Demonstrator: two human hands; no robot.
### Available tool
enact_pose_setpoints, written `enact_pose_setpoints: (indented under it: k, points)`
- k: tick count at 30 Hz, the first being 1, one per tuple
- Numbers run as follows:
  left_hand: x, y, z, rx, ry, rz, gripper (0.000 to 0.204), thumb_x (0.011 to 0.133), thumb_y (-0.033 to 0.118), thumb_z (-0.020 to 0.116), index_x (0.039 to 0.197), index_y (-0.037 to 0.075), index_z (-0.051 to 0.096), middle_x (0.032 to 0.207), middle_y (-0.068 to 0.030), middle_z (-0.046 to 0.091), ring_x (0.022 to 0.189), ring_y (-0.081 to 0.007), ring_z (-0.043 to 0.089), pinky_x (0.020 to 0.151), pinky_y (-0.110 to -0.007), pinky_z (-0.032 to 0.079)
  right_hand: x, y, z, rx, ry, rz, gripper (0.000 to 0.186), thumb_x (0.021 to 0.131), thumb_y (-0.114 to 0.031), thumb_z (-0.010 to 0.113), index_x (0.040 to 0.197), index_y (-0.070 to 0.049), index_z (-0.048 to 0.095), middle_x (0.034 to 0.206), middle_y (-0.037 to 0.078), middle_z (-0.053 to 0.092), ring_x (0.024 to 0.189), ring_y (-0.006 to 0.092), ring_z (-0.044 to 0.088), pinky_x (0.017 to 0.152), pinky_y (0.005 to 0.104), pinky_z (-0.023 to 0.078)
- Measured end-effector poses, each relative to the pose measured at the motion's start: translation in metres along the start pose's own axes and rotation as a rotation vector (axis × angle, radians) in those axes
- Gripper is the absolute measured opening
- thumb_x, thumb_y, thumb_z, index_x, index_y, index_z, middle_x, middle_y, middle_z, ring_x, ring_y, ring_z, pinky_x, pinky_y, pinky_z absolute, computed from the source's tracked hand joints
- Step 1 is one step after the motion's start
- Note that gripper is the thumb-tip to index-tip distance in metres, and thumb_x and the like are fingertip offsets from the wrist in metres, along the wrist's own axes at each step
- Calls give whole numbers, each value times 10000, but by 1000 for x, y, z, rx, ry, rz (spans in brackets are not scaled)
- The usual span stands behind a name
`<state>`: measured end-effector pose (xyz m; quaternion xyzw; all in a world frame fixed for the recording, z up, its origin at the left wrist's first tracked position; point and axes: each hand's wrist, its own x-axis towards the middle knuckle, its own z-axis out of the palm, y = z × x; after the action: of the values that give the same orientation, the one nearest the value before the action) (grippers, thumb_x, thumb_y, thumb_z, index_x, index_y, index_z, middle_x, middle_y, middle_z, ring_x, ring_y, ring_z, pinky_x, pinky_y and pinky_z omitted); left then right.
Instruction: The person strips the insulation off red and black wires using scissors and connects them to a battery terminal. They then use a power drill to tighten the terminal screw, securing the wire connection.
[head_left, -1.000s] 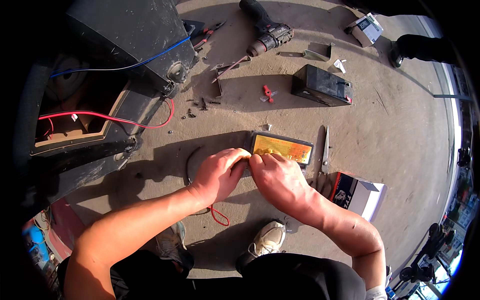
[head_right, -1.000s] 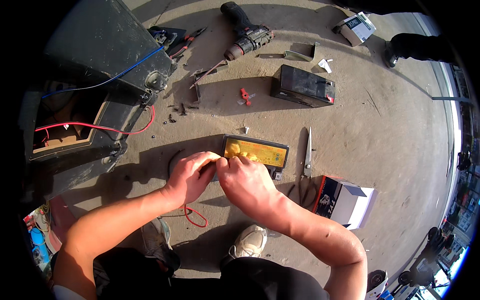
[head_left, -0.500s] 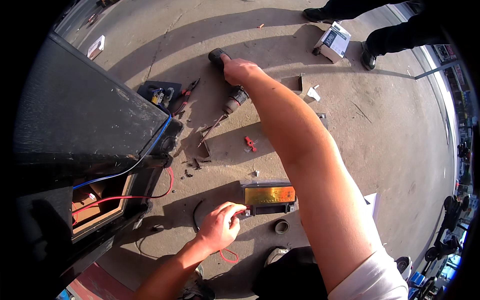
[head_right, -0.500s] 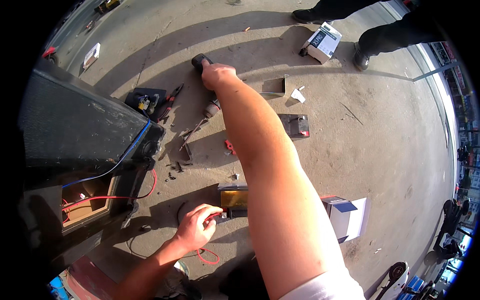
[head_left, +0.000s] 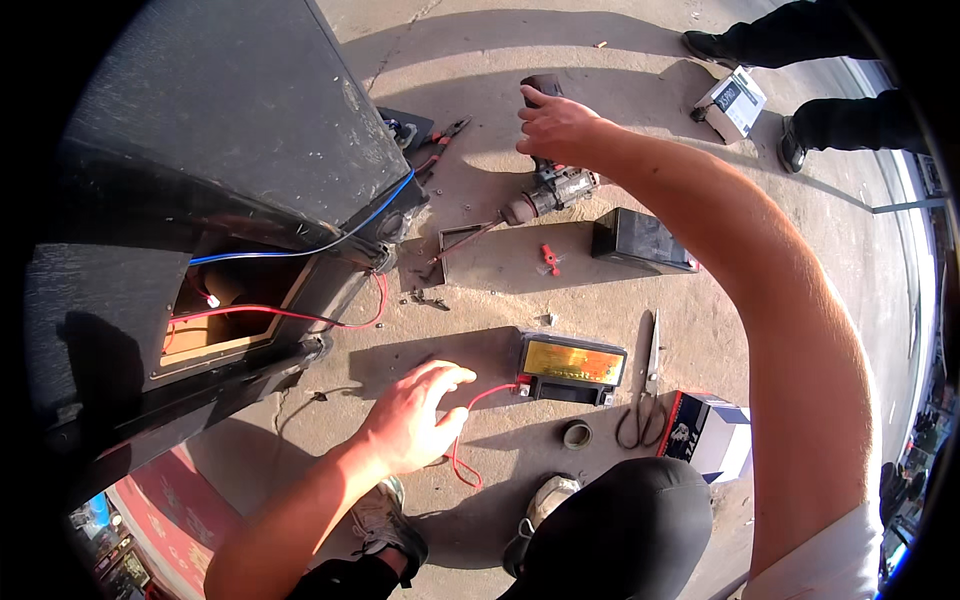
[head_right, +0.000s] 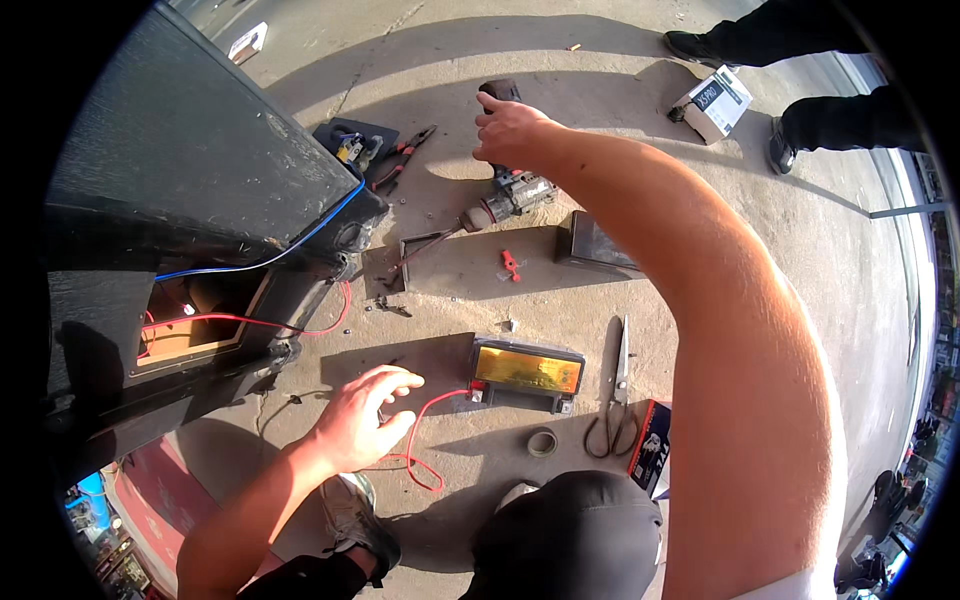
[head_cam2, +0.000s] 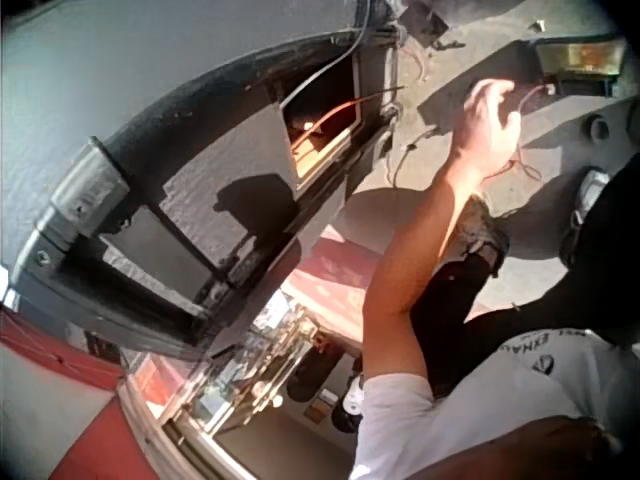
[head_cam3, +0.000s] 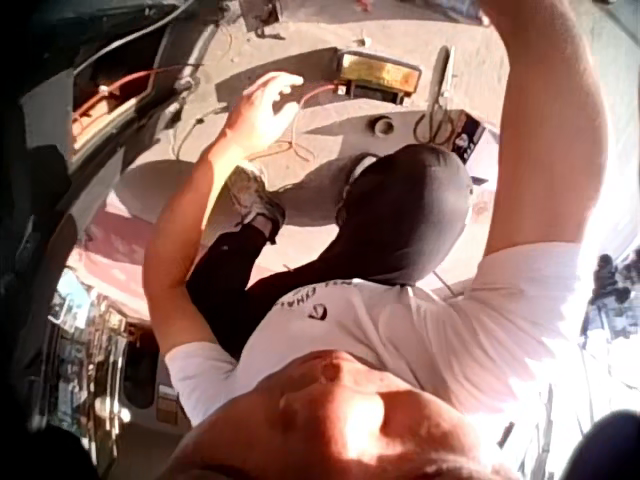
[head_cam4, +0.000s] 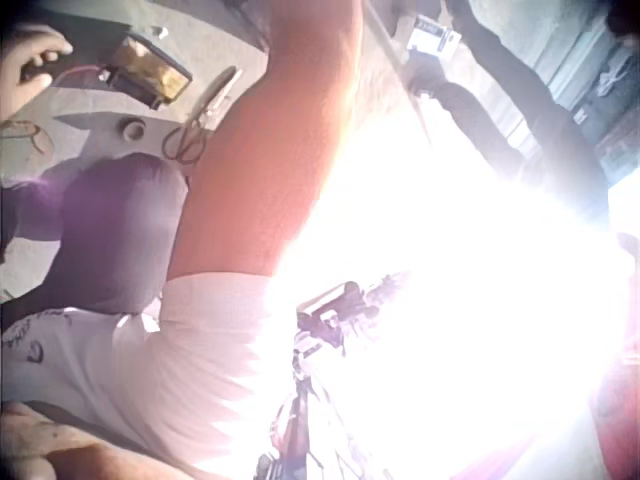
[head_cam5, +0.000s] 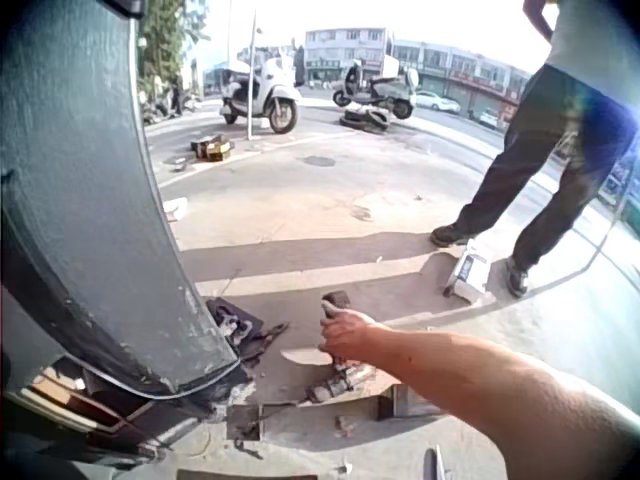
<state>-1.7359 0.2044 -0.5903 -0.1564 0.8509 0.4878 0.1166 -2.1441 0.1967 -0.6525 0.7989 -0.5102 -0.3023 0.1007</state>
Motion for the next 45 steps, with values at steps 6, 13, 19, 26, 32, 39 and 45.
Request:
enact_pose_setpoints:
  k: [6, 13, 19, 26, 32, 39, 45]
  points:
    - [-49, -1, -61, 194, -169, -58, 268, 883, 166, 639, 1113, 30, 623, 1052, -137, 648, 951, -267, 668, 834, -368, 535, -99, -37, -106, -48, -17, 107, 223, 841, -208, 681, 1032, -112, 618, 829, 35, 685, 1021, 207, 624, 1153, 429, 254]
    - [5, -34, -26, -81, -69, -81, 299, 899, 248, 659, 1096, 24, 632, 980, -127, 697, 855, -231, 677, 788, -348, 528, -256, -103, -300, 979, -515, 569, 813, 548, -184, 839, 1306, -173, 545, 851, 77, 688, 796, 269, 679, 887, 398, 482]
    - [39, -37, 26, -118, -154, 75, 395, 830, 202, 752, 1167, 52, 614, 962, -81, 669, 852, -180, 648, 772, -323, 535, -304, -212, -345, 2053, -107, 1424, 415, 724, -91, 776, 1105, -3, 635, 831, 63, 662, 738, 136, 577, 708, 318, 505]
    - [47, -10, 51, 129, 6, 434, 316, 801, 179, 774, 1089, 105, 668, 988, -86, 654, 879, -258, 677, 751, -355, 546, -282, -245, -365, 1937, 60, 1594, 271, 751, -116, 761, 959, 24, 658, 750, 89, 645, 662, 141, 561, 644, 317, 492]
    - [52, -21, 59, 193, 55, 387, 208, 817, 170, 750, 1002, 87, 700, 940, -76, 659, 817, -238, 682, 708, -343, 545, -240, -230, -369, 1911, -140, 1494, 392, 746, 3, 743, 1110, 12, 595, 853, 49, 619, 697, 106, 565, 620, 289, 489]
    - [58, -27, 64, 120, 92, 486, 143, 804, 127, 732, 936, 72, 715, 897, -80, 663, 799, -255, 664, 696, -356, 533, -229, -230, -356, 1838, -130, 1377, 160, 809, -91, 691, 897, 29, 631, 653, 90, 573, 608, 108, 448, 594, 324, 458]
    - [59, -23, 65, 99, 60, 475, 128, 802, 108, 719, 921, 61, 717, 885, -85, 671, 807, -253, 669, 699, -353, 531, -228, -228, -352, 1807, -293, 1381, 229, 750, -41, 750, 938, 11, 631, 744, 69, 610, 655, 143, 547, 611, 316, 470]
